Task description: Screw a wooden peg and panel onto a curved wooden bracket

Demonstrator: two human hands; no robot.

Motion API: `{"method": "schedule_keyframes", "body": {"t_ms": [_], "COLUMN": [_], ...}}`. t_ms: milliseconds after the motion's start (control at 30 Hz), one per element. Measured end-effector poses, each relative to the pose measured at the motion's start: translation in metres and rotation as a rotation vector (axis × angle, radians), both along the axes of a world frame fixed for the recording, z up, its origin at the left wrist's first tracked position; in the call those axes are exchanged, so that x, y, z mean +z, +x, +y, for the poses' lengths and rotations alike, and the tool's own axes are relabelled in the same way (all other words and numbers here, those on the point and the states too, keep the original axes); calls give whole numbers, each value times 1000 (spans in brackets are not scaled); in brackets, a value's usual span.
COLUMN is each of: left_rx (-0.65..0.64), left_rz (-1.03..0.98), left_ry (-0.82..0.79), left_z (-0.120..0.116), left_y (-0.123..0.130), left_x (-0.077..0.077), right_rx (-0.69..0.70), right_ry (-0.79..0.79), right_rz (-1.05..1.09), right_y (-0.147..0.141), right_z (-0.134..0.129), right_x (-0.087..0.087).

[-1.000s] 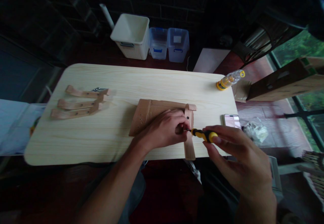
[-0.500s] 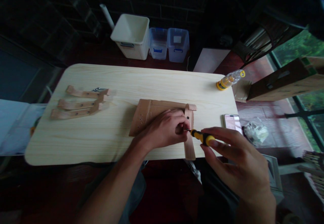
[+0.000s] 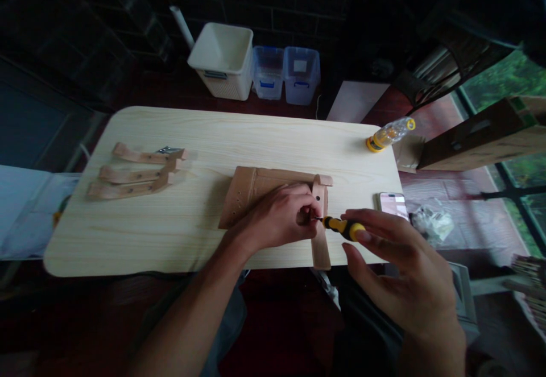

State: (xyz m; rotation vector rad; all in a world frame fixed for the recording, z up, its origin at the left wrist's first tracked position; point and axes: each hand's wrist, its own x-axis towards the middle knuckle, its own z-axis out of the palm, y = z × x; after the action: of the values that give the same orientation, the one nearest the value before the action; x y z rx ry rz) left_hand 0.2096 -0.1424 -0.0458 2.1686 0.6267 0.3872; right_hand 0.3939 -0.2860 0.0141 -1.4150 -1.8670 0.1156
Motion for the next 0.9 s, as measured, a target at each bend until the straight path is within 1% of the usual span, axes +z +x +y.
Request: {"method": "schedule_keyframes", "body": {"t_ms": [167,367,500,733,900], "left_rx": [1,1,-9,-7,-2], "left_rz": [10,13,5,12,15], "left_ry": [19,14,22,29,33], "left_z": [-1,-1,0,0,0], "left_y": [0,0,0,1,1], "left_x": [1,3,2,2,2], "right_rx": [-23,15,6,30,23], "right_ry": [-9,8,-33,-2,-23], "right_rz": [-1,34,32,22,32], "right_y": [0,0,-1,0,-2], "right_z": [-2,0,-1,3,2], "right_x": [-2,-2,-3,-2,-1]}}
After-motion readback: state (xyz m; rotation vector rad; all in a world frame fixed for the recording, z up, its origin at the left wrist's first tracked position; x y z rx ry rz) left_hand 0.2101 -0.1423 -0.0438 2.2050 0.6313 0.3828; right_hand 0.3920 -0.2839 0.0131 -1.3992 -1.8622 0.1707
